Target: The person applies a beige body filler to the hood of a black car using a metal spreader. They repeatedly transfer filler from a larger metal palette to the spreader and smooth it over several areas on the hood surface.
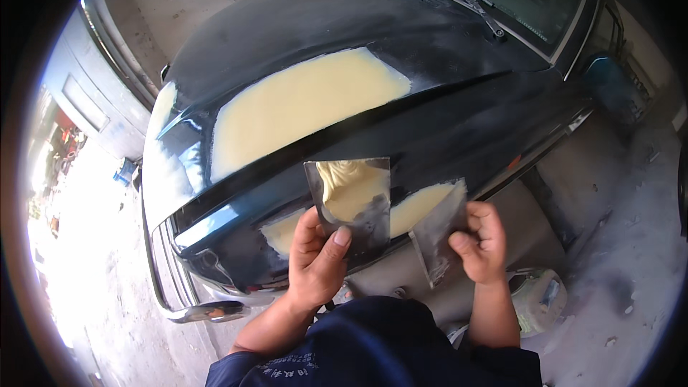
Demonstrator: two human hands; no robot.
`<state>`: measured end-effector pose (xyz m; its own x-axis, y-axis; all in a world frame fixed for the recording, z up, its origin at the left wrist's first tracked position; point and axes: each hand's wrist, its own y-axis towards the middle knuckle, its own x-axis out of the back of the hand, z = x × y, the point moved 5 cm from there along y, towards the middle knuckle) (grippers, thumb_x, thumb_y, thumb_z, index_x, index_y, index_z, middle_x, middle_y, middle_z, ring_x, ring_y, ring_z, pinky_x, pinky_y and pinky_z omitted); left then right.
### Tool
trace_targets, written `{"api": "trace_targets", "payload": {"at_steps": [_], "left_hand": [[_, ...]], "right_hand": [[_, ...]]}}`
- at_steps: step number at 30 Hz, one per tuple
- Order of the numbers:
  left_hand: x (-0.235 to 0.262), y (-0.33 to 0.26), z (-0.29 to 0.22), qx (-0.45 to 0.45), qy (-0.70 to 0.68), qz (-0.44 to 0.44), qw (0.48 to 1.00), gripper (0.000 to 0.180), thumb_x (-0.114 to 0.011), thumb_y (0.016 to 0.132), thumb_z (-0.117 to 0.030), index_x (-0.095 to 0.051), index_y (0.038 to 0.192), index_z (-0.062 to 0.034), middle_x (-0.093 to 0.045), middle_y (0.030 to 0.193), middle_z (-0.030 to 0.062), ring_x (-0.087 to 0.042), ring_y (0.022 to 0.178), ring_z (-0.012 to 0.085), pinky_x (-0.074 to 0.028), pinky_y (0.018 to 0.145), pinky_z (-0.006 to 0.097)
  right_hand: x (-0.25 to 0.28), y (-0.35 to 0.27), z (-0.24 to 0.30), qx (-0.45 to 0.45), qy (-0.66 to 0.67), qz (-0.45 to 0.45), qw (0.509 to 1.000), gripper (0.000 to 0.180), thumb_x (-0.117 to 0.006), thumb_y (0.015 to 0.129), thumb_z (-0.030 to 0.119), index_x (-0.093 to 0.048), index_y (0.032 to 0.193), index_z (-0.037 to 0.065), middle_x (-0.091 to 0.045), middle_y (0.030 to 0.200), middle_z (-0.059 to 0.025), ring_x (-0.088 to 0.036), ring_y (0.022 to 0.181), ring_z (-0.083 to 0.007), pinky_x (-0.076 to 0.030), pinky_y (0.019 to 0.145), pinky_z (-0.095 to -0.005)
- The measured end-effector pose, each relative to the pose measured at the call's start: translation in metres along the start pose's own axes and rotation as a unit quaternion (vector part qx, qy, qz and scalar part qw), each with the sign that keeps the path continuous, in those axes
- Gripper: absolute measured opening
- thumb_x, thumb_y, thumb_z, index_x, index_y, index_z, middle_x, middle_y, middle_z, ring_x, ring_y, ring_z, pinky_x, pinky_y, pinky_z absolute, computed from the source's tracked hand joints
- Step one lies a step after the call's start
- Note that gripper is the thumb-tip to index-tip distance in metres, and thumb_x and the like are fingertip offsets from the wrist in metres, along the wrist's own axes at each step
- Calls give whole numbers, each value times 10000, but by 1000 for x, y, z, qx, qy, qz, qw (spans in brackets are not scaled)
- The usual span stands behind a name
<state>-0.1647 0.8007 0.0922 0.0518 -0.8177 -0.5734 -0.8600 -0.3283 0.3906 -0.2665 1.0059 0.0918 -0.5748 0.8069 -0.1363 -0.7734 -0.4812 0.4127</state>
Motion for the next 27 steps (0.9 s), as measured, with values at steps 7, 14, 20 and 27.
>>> {"api": "trace_targets", "payload": {"at_steps": [7,14,20,27], "left_hand": [[-45,-13,26,17,37,68,997,489,-417,976,-27,-284,1446,-20,-369,1444,134,-343,1335,228,-254,1093,348],[-73,-20,19,-52,483,184,855,493,-475,868,102,-441,1350,4,-527,1237,213,-550,1095,349,-441,920,339],[-23,-50,19,110,449,14,887,351,-499,903,55,-520,1249,6,-620,1112,122,-608,981,213,-470,882,296],[8,-77,16,180,109,-12,978,349,-561,936,-56,-495,1271,11,-613,1115,60,-559,1026,125,-453,902,286]], "right_hand": [[-7,-6,-24,-47,21,58,997,332,-669,854,50,-450,1097,-8,-642,964,-113,-610,878,-120,-465,789,-241],[12,8,-22,-47,157,86,983,304,-657,868,57,-477,1107,2,-640,1005,-94,-595,933,-105,-457,830,-243],[37,17,20,56,142,95,984,336,-672,827,25,-574,1148,14,-653,1059,-112,-600,1039,-174,-482,878,-330],[-20,5,27,162,-22,346,924,426,-651,684,-31,-661,1095,84,-565,1269,-147,-560,1145,-344,-455,954,-419]]}}
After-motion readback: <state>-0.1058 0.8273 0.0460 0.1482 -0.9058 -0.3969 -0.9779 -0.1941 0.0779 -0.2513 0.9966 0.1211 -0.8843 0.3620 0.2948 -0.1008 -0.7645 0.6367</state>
